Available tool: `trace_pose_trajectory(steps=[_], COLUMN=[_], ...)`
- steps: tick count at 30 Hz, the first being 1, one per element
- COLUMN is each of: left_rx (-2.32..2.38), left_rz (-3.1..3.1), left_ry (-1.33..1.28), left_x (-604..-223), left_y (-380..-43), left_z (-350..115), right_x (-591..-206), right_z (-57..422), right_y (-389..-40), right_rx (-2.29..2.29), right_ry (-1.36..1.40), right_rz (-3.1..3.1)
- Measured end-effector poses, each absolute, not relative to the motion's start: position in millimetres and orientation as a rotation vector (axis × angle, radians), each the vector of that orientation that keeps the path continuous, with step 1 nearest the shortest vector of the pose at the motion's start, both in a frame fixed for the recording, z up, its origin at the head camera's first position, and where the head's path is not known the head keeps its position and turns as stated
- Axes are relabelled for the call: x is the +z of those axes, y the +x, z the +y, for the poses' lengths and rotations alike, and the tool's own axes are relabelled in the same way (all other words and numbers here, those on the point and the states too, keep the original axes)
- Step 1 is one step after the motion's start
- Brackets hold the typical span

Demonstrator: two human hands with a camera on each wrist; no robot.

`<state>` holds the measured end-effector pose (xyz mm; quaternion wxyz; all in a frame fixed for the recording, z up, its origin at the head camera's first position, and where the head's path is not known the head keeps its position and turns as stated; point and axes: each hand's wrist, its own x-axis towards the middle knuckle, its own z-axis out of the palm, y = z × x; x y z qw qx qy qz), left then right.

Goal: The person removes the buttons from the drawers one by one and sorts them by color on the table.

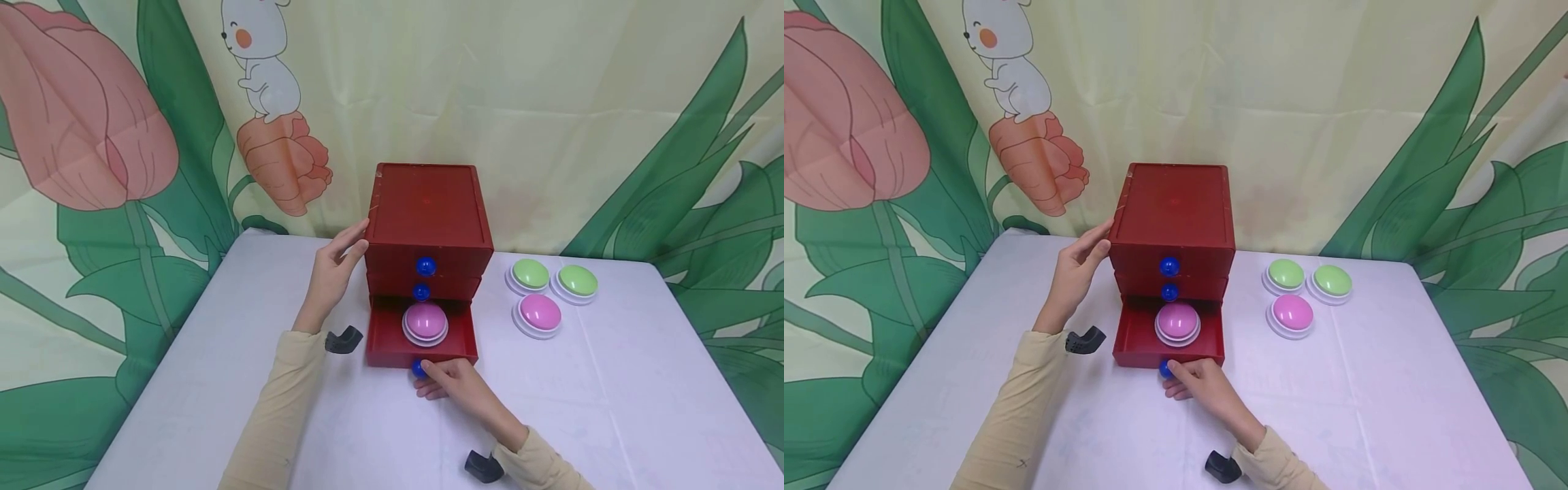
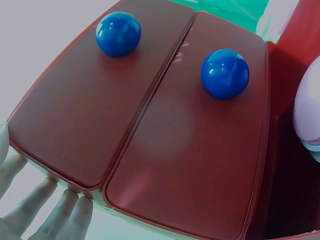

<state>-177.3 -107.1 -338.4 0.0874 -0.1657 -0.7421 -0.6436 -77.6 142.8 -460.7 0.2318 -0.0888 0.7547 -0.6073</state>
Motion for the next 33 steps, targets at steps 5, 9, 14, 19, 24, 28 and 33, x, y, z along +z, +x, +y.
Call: trace_pose_trajectory(steps=[5,9,14,19,24,28,33], left_rx=[-1.91,-1.902,-1.902,-1.904,-1.909,-1.91,-1.921], left_rz=[-2.216,-2.224,-2.222,-2.221,-2.216,-2.212,-2.208], left_ry=[-0.491,-0.486,-0.485,-0.487,-0.475,-0.476,-0.479], left_x=[-338,-338,-338,-337,-337,-338,-338], left_y=[-177,-177,-177,-176,-176,-176,-177], left_z=[-107,-107,-107,-107,-107,-107,-107], right_x=[-464,-464,-462,-463,-465,-465,-465], right_z=[143,142,141,141,140,140,139], right_y=[-76,-74,-72,-70,-68,-67,-65], right_rx=[-1.671,-1.674,-1.683,-1.686,-1.685,-1.686,-1.701], right_ry=[-0.246,-0.251,-0.276,-0.29,-0.318,-0.314,-0.286], right_rz=[2.066,2.062,2.055,2.06,2.054,2.052,2.037])
